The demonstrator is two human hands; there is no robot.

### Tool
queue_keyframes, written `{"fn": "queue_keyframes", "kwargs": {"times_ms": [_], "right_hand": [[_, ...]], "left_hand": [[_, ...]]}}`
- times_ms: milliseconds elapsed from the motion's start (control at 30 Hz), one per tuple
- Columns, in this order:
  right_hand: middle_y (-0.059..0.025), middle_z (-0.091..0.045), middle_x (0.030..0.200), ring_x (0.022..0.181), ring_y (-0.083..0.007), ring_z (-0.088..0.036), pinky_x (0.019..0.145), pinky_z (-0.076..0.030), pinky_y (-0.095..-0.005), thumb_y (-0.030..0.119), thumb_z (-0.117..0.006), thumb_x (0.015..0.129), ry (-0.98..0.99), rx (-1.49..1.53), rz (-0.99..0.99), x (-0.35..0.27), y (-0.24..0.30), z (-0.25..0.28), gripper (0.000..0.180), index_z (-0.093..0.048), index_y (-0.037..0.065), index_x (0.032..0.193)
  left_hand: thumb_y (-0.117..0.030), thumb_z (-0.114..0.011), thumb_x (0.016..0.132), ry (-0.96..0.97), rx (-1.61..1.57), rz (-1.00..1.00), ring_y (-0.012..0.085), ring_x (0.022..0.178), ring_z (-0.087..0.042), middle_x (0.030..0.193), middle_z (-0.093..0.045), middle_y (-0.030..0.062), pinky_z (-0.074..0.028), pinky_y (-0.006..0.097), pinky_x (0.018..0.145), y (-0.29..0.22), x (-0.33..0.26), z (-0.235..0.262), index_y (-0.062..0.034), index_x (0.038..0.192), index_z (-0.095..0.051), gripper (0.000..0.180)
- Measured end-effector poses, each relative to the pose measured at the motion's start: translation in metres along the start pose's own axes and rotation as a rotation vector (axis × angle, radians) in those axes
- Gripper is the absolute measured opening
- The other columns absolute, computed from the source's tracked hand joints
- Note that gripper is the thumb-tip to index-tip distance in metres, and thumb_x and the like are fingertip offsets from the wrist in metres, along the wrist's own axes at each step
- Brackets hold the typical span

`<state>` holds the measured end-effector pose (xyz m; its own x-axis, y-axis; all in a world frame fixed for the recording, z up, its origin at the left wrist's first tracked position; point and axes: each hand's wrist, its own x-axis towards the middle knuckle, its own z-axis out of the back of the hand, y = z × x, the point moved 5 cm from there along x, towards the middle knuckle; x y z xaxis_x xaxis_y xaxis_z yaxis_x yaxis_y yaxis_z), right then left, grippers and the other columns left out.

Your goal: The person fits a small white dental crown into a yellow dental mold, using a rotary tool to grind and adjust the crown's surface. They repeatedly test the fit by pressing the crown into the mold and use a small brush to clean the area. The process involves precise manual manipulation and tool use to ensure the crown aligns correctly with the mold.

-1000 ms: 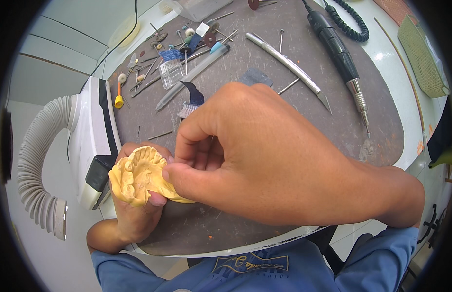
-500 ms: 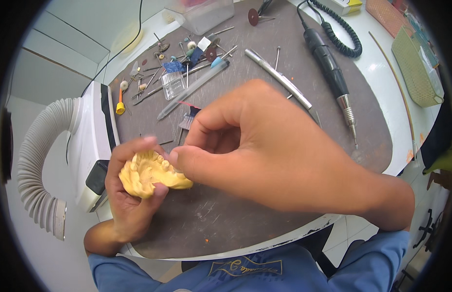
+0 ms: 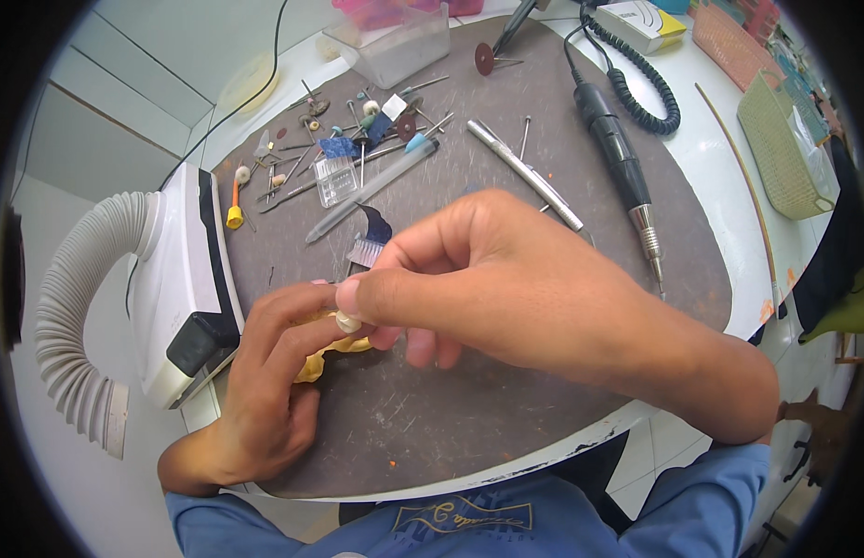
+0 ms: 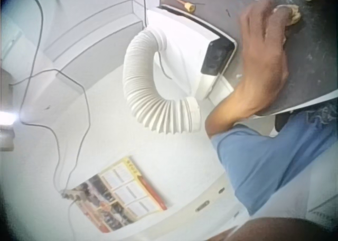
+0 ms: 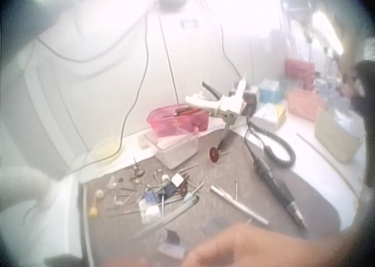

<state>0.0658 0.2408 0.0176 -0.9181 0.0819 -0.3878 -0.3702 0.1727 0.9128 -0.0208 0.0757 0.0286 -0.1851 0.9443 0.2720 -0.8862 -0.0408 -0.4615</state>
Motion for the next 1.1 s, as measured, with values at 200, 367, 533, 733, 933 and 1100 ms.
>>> {"fn": "queue_keyframes", "kwargs": {"times_ms": [200, 367, 533, 733, 933, 1100], "right_hand": [[-0.0064, -0.07, 0.081, 0.063, -0.0076, -0.063, 0.057, -0.05, -0.0215, 0.02, -0.067, 0.092, 0.055, 0.063, -0.006, -0.001, 0.0, -0.009, 0.022, -0.07, -0.001, 0.088], [-0.005, -0.07, 0.081, 0.065, -0.007, -0.062, 0.058, -0.049, -0.0212, 0.02, -0.066, 0.094, 0.122, 0.031, 0.006, -0.001, -0.001, -0.022, 0.022, -0.07, -0.002, 0.091], [-0.0035, -0.068, 0.079, 0.066, -0.0062, -0.062, 0.058, -0.048, -0.0203, 0.022, -0.065, 0.095, 0.106, 0.013, 0.039, -0.003, 0.0, -0.029, 0.024, -0.07, -0.001, 0.092], [-0.0019, -0.066, 0.077, 0.066, -0.0045, -0.06, 0.058, -0.046, -0.0189, 0.021, -0.066, 0.095, 0.072, -0.073, 0.175, -0.007, 0.004, -0.031, 0.022, -0.07, 0.0, 0.092], [-0.0014, -0.064, 0.076, 0.065, -0.0049, -0.057, 0.059, -0.043, -0.0191, 0.016, -0.068, 0.092, -0.404, -0.596, 0.688, -0.034, 0.036, -0.007, 0.016, -0.07, 0.001, 0.09], [-0.0062, -0.061, 0.065, 0.056, -0.0129, -0.052, 0.053, -0.039, -0.0303, 0.04, -0.072, 0.086, -1.061, -1.267, 0.36, -0.063, 0.039, 0.069, 0.041, -0.064, 0.001, 0.078]], "left_hand": [[0.012, -0.068, 0.066, -0.305, -0.282, -0.123, 0.0312, 0.096, -0.064, 0.104, -0.065, 0.0155, -0.053, 0.037, 0.082, 0.001, -0.002, 0.018, 0.0001, 0.109, -0.064, 0.045], [0.007, -0.077, 0.073, -0.344, -0.449, -0.224, 0.0261, 0.091, -0.066, 0.097, -0.067, 0.014, -0.054, 0.034, 0.078, -0.004, 0.003, 0.016, 0.0006, 0.104, -0.065, 0.034], [0.008, -0.08, 0.071, -0.389, -0.51, -0.2, 0.0208, 0.085, -0.067, 0.094, -0.066, 0.0138, -0.053, 0.028, 0.071, -0.001, 0.001, 0.013, -0.0004, 0.098, -0.067, 0.031], [0.009, -0.077, 0.074, -0.415, -0.561, -0.157, 0.0178, 0.082, -0.067, 0.093, -0.067, 0.0145, -0.053, 0.026, 0.07, -0.003, -0.002, 0.015, -0.0002, 0.096, -0.067, 0.026], [-0.002, -0.064, 0.09, -0.363, -0.81, -0.032, 0.0174, 0.081, -0.065, 0.096, -0.063, 0.0163, -0.055, 0.029, 0.072, 0.006, -0.009, 0.01, 0.0008, 0.1, -0.06, 0.011], [-0.007, -0.06, 0.096, -0.216, -1.126, 0.163, 0.0181, 0.078, -0.065, 0.097, -0.06, 0.0164, -0.057, 0.031, 0.069, -0.008, -0.024, 0.004, 0.0008, 0.102, -0.054, 0.011]]}}
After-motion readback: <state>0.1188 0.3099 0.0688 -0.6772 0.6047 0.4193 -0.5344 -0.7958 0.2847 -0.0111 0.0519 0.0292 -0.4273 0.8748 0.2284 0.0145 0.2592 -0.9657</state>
